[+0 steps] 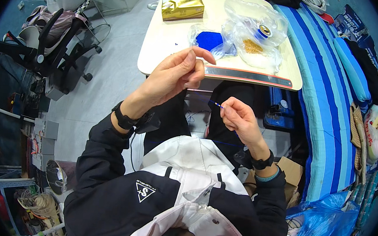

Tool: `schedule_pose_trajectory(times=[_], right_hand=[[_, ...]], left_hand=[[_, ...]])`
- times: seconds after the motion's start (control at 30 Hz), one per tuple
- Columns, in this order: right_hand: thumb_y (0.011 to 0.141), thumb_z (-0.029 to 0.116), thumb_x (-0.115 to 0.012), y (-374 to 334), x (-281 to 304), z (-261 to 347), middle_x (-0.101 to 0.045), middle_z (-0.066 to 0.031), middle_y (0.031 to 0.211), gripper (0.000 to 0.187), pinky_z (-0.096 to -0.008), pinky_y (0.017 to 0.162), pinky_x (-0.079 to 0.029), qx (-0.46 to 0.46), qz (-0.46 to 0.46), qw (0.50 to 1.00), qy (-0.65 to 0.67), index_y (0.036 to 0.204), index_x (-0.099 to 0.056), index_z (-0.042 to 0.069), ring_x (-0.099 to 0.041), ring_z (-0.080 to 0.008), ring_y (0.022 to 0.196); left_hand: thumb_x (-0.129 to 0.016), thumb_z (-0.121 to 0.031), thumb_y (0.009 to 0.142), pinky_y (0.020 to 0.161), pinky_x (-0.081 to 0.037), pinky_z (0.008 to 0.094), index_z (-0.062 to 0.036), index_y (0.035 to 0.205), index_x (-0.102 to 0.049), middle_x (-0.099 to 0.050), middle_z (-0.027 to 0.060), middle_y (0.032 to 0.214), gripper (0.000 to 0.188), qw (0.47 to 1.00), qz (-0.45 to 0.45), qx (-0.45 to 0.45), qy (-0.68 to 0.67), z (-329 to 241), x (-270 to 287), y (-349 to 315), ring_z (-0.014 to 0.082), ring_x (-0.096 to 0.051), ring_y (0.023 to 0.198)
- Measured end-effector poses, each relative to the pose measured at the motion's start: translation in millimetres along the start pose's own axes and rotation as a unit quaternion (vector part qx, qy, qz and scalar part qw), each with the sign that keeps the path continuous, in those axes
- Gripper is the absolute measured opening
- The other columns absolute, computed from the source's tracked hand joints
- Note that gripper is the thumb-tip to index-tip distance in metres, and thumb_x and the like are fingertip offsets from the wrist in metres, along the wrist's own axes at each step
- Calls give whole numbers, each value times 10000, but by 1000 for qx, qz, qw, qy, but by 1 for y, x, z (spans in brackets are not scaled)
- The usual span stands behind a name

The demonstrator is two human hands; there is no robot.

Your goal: The person threads small blue beads onto a blue cord using both hands. They repeatedly pull the cord through the beads and adjust the spacing. The task continues without a visible final state.

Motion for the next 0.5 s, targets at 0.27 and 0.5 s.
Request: schedule_pose_trajectory(times=[0.27, 0.5], right_hand=[[975, 194, -483, 4, -7, 0, -385, 55, 638, 187, -183, 463, -226, 18, -4, 1000, 5, 893, -522, 31, -289, -19, 526], [935, 189, -541, -31, 39, 43, -581, 17, 786, 180, -173, 581, -375, -74, 4, 966, -246, 883, -597, 26, -465, -17, 669]], left_hand=[[-383, -298, 1000, 550, -419, 220, -60, 989, -474, -425, 3, 672, 255, 986, -37, 12, -163, 8, -12, 4, 71, -374, 569], [-445, -258, 974, 434, -262, 160, -76, 1075, -529, -319, -89, 620, 225, 964, -177, -112, 164, -63, 78, -47, 16, -297, 524]])
Point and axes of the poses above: each hand's wrist, its own y-axis towards the middle knuckle, its own x-axis out of the back of the hand, z = x × y, the point moved 7 cm from there along y, towards the middle knuckle
